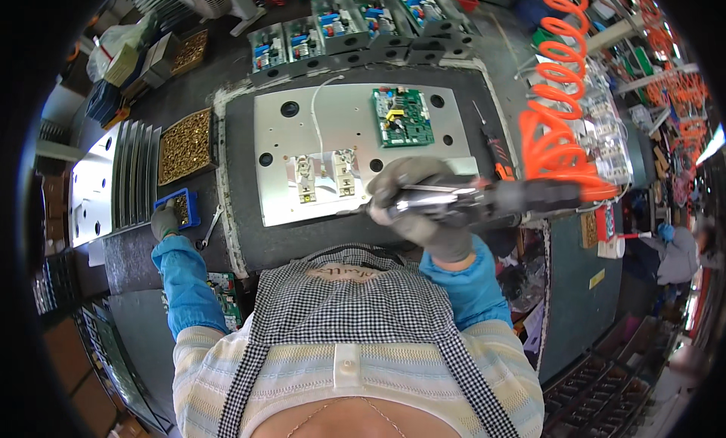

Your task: The person assembles electronic circuit boards into metal housing by securing them with screws using a pneumatic screwdriver.

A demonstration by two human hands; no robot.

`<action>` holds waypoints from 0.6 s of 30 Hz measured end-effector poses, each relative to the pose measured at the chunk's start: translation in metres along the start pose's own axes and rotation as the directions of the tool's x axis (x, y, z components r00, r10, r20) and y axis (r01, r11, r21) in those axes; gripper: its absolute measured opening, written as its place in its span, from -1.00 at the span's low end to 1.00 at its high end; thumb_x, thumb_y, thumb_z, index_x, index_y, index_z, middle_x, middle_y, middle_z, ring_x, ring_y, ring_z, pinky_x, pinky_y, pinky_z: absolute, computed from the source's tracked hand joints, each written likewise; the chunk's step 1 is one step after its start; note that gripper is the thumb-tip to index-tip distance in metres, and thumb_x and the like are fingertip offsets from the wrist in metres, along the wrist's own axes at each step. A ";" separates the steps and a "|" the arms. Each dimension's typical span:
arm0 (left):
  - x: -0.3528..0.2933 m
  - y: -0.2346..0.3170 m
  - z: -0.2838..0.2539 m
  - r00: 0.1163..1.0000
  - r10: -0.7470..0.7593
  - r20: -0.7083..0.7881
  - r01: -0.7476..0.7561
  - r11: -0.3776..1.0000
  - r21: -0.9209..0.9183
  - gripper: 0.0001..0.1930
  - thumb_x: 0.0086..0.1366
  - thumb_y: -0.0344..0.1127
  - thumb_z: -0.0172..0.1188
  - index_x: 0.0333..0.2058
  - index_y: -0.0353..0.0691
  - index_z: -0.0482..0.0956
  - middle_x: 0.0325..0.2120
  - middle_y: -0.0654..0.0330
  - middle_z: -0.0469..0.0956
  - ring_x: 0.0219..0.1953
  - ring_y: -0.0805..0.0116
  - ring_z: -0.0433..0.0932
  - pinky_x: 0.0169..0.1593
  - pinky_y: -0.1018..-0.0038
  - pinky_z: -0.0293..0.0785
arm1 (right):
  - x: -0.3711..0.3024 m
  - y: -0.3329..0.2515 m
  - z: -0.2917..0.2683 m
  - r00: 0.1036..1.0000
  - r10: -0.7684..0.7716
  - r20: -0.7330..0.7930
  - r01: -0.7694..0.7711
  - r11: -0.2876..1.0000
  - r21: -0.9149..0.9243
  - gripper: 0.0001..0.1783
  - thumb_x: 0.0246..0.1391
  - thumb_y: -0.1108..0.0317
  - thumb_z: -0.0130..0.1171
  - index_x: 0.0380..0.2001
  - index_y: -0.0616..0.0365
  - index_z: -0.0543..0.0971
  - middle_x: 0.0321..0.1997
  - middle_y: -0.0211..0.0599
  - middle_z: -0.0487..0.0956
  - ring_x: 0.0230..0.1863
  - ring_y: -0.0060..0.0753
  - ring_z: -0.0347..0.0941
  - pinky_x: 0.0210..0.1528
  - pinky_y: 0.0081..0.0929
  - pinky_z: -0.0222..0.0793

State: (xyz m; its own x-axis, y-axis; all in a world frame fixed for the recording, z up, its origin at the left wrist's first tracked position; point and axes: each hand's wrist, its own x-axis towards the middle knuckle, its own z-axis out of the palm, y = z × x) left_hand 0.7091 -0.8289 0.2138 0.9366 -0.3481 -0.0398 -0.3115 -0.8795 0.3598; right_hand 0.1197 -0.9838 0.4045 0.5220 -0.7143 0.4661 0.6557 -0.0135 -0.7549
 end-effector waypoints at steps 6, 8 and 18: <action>0.032 -0.047 0.017 0.981 -0.162 0.106 0.191 0.719 -0.668 -0.67 0.39 -0.09 0.26 -0.10 -0.23 0.73 -0.28 0.10 0.71 -0.17 0.31 0.65 -0.07 0.44 0.55 | -0.017 -0.069 -0.035 0.953 -0.187 -0.239 0.163 0.980 -0.117 -0.52 0.06 0.40 0.29 0.09 0.00 0.48 -0.12 -0.27 0.51 -0.24 -0.32 0.51 0.09 -0.16 0.37; 0.036 -0.061 0.010 0.950 -0.026 0.313 0.305 0.304 -0.902 -0.79 0.48 -0.24 0.19 -0.12 -0.27 0.66 -0.40 0.21 0.59 -0.31 0.50 0.56 -0.26 0.68 0.53 | -0.023 -0.083 -0.049 0.931 -0.255 -0.262 0.223 0.964 -0.144 -0.50 0.05 0.40 0.26 0.11 -0.03 0.47 -0.08 -0.32 0.50 -0.15 -0.33 0.49 0.13 -0.16 0.32; -0.270 0.193 -0.017 0.609 0.738 0.290 0.430 0.000 -0.903 -0.59 0.49 -0.41 0.09 0.24 -0.39 0.36 -0.14 0.19 0.52 -0.20 0.49 0.53 -0.14 0.68 0.57 | -0.035 -0.110 -0.087 0.842 -0.330 -0.427 0.320 0.942 -0.097 -0.54 0.05 0.33 0.24 0.06 0.03 0.47 -0.10 -0.34 0.48 -0.12 -0.38 0.44 0.22 -0.08 0.36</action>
State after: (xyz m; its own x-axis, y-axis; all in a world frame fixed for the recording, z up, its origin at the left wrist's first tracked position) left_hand 0.3986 -0.8989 0.3095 0.2939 -0.9554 -0.0292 0.5471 0.1431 0.8248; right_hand -0.0181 -1.0182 0.4305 -0.0100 -0.8958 0.4444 0.7322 -0.3092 -0.6068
